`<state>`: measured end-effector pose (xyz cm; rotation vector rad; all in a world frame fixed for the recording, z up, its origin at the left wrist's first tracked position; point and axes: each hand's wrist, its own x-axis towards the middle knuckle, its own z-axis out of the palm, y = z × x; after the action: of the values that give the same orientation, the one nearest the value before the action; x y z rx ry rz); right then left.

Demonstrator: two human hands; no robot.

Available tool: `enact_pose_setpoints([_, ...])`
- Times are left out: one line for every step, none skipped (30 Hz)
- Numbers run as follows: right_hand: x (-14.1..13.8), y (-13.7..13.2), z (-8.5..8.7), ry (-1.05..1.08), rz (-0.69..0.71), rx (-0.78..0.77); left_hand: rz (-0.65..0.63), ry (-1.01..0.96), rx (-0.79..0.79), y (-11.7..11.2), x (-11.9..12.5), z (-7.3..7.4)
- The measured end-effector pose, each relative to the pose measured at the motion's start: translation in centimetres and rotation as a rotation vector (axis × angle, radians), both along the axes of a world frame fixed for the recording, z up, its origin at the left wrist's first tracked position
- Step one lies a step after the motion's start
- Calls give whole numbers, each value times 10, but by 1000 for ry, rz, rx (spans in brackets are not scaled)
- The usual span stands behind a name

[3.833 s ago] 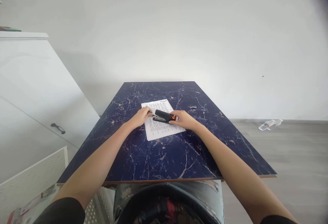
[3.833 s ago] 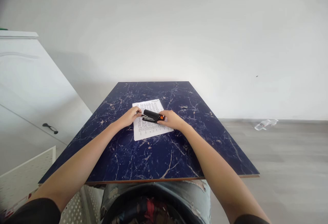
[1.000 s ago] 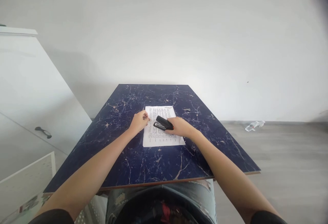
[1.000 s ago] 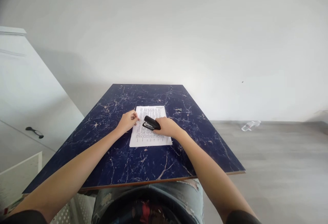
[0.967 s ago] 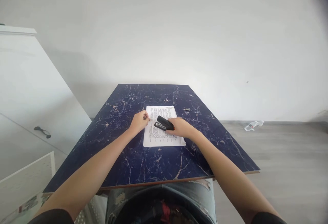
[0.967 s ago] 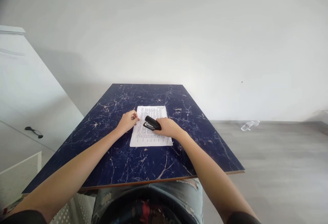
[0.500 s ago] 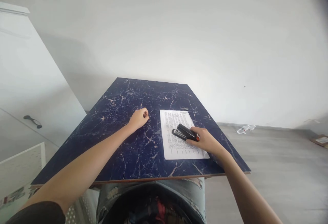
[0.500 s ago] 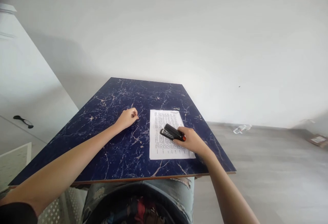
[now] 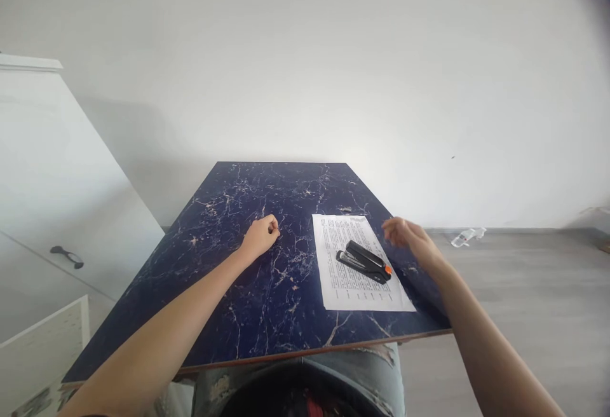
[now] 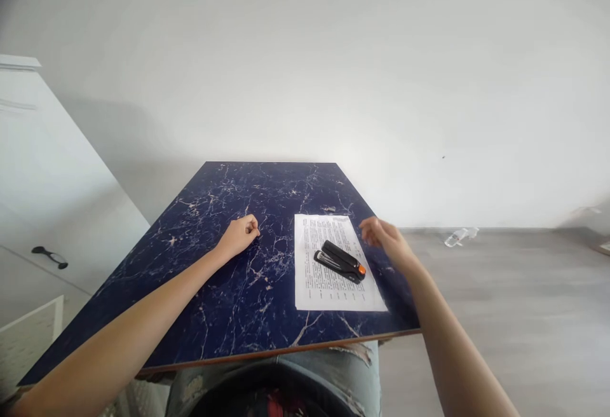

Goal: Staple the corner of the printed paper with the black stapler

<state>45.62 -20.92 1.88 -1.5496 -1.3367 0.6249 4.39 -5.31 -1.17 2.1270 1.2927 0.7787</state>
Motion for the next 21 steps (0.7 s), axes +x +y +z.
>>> enact_pose_setpoints([8,16,0,149,-41,27,1,-6,-2,0,0,0])
enact_pose_setpoints([16,34,-1,268,-104,46,0,-11,-3,0,0,1])
enact_pose_setpoints([22,51,-3,363,-136,55,-1,-14,-4,0,0,1])
enact_pose_setpoints([29,67,-6,417,-155,65,-2,-14,-5,0,0,2])
enact_pose_setpoints([34,81,-9,428,-171,80,-2,-12,-6,0,0,2])
enact_pose_setpoints([37,92,-13,429,-188,97,-2,-10,-7,-1,0,3])
enact_pose_setpoints([40,100,-18,415,-206,117,-4,-7,-8,-1,0,3])
enact_pose_setpoints([43,104,-23,393,-223,137,-8,-4,-8,-1,0,4])
enact_pose_setpoints([44,107,-28,367,-239,154,-15,2,-8,-1,0,4])
enact_pose_setpoints([45,107,-33,336,-250,167,-21,8,-5,-1,0,4])
enact_pose_setpoints([45,106,-38,296,-254,172,-25,16,-2,-1,0,5])
enact_pose_setpoints([45,104,-41,248,-250,168,-27,23,1,-1,0,5])
enact_pose_setpoints([44,102,-44,191,-238,155,-28,31,3,-1,0,5])
enact_pose_setpoints([43,101,-46,123,-221,136,-25,39,5,-1,0,5])
enact_pose_setpoints([41,100,-48,46,-198,110,-24,45,5,-1,0,5])
enact_pose_setpoints([39,100,-49,-39,-174,81,-24,51,5,-1,0,5])
enact_pose_setpoints([36,101,-49,-129,-153,53,-24,56,5,-1,0,4])
enact_pose_setpoints([33,102,-50,-220,-135,27,-24,61,6,-1,0,4])
enact_pose_setpoints([29,103,-50,-309,-122,4,-25,64,6,-1,0,4])
enact_pose_setpoints([26,104,-50,-392,-114,-16,-26,67,6,-1,0,4])
enact_pose_setpoints([24,105,-50,-468,-109,-35,-26,69,8,-1,0,4])
